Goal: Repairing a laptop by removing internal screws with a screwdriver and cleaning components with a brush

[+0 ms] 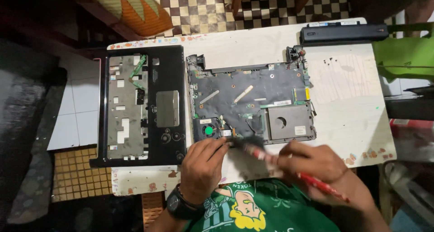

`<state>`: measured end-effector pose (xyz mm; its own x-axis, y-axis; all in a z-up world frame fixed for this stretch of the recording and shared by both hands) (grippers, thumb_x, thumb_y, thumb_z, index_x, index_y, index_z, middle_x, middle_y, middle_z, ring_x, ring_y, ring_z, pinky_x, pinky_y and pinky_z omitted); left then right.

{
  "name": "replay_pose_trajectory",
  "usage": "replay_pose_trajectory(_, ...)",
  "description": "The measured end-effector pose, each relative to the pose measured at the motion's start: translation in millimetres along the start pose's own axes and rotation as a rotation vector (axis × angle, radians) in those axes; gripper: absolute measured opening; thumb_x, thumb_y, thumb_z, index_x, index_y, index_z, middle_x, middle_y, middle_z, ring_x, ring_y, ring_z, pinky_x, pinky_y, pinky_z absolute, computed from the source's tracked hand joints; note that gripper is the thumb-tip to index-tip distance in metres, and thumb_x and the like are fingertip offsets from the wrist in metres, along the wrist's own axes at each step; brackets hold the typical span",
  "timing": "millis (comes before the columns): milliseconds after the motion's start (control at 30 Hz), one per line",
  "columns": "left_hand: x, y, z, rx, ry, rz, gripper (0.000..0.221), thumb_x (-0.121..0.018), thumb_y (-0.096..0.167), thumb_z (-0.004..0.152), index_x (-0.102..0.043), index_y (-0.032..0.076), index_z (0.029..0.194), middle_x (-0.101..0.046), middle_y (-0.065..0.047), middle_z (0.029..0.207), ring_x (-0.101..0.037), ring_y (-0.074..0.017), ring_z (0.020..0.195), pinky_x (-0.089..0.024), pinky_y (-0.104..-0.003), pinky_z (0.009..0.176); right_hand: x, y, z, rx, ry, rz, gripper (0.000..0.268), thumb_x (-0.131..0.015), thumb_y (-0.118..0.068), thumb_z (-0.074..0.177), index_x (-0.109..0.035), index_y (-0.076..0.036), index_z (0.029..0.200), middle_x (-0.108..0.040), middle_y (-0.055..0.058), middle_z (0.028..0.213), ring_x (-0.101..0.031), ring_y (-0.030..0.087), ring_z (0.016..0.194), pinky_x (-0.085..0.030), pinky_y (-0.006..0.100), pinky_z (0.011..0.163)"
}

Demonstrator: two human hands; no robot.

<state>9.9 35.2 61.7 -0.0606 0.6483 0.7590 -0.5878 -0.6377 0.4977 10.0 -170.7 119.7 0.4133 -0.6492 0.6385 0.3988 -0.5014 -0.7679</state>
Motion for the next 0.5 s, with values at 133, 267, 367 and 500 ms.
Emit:
replay_pose_trajectory(133,0.6,-1.0,-6.4,0.011,-0.031,0.010,0.027,-0.067,-0.013,0.085,-0.076,0.000,0.108,-0.075,-0.011,0.118,-0.069,-0.0306,0.103,-0.057,-0.043,0.085,6.1,-18.2,9.8,0.050,-0.026,0.196,0.023,-0.062,-0.021,0.097,-0.073,-0.003,0.105,-0.065,0.010,0.080,-0.064,0.023,0.054,-0.045,0.034,0.048)
replay_pose_trajectory(267,1.1,-2.2,-13.1,0.005,-0.068,-0.035,0.034,-0.064,-0.014,0.085,-0.072,-0.003,0.116,-0.072,-0.020,0.123,-0.069,-0.0350,0.110,-0.057,-0.044,0.097,5.1,6.1,-0.2,-0.080,0.014,-0.088,0.052,-0.041,-0.044,0.099,-0.070,-0.016,0.131,-0.065,0.007,0.095,-0.069,0.020,0.068,-0.052,0.029,0.055)
replay_pose_trajectory(367,-0.6,-11.7,-25.8,0.046,-0.043,-0.017,0.035,-0.070,-0.011,0.083,-0.071,-0.002,0.117,-0.073,-0.019,0.122,-0.071,-0.0330,0.109,-0.059,-0.041,0.098,2.9,-11.8,10.6,-0.013,-0.087,0.064,0.051,-0.042,-0.043,0.098,-0.071,-0.012,0.125,-0.067,0.007,0.091,-0.069,0.021,0.062,-0.050,0.032,0.050)
replay_pose_trajectory(500,19.1,-14.0,-23.5,0.171,0.040,0.260,0.019,-0.077,0.015,0.092,-0.076,0.007,0.109,-0.073,-0.009,0.114,-0.065,-0.0275,0.098,-0.054,-0.041,0.083,14.9,-6.9,15.1,-0.108,0.180,-0.075,0.032,-0.063,-0.020,0.095,-0.071,-0.012,0.125,-0.068,0.011,0.097,-0.070,0.019,0.071,-0.054,0.027,0.061)
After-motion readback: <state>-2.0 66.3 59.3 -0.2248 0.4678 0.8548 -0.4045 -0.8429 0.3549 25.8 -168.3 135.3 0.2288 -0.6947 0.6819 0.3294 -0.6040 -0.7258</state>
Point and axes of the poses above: each hand's wrist, its own z-axis towards the middle knuckle, its own x-axis out of the back of the hand, y = z × x, the point moved 7 cm from there along z, towards the middle knuckle
